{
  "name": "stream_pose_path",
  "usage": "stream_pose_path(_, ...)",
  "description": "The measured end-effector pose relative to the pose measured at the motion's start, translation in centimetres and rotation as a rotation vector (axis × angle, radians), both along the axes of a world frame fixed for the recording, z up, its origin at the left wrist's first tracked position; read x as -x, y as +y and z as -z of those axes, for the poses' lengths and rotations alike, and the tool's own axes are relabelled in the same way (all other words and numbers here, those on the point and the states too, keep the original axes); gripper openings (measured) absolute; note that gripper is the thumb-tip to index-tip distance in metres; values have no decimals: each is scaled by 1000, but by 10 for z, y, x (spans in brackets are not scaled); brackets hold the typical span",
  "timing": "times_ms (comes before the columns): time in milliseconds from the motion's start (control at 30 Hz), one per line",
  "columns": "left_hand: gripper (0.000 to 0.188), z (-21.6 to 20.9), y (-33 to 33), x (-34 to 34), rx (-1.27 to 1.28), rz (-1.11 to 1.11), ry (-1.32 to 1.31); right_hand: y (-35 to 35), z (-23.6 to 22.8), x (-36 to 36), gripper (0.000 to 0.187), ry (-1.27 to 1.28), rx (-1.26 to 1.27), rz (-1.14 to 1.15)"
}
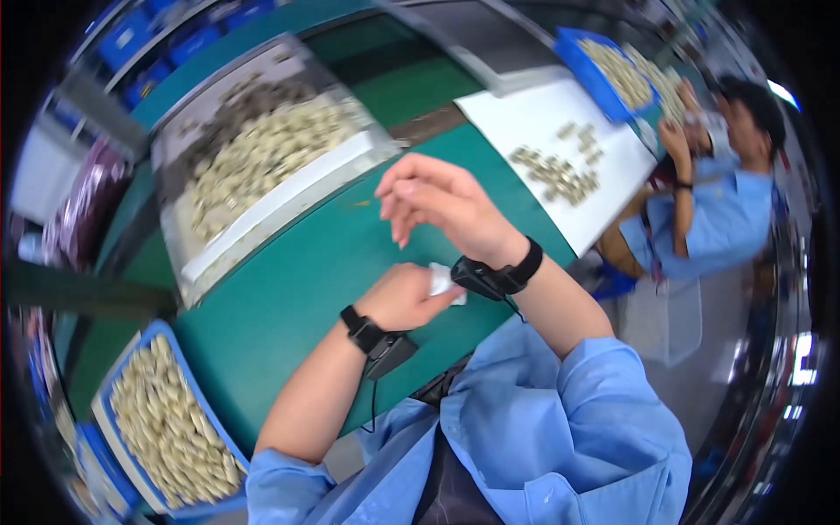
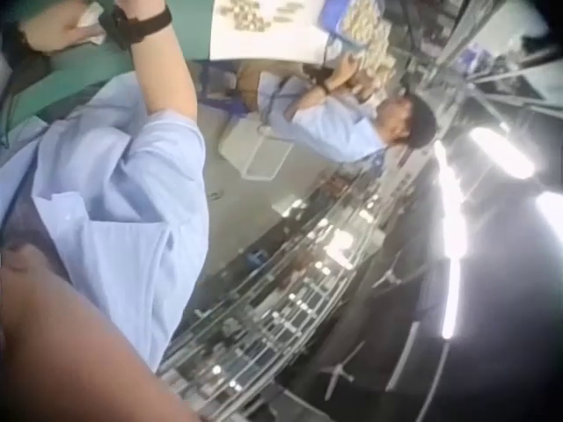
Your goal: The person wipes components with a cloth and arranges them on the table before gathering several and placing them into a tray.
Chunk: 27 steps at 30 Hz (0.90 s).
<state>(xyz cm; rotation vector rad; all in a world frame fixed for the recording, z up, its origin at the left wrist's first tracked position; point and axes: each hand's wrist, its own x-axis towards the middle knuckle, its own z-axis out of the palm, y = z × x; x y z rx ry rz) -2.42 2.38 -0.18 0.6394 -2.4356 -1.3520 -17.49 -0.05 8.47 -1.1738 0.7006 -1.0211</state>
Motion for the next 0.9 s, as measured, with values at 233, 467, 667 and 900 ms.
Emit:
stream_pose_path(233,24,-10,11,9,-118,-67,26,44,17,65,20,126,83,255)
stream_pose_path(467,22,-12,9,5,-118,-84,-28,73,18,147,46,1073,638,792)
stream_pose_path(667,23,-14,7,7,-99,-80,-6,73,20,230,66,1619,689,787)
stream_pose_path(900,24,-11,9,8,-87,-92,18,42,41,250,69,1697,668,584)
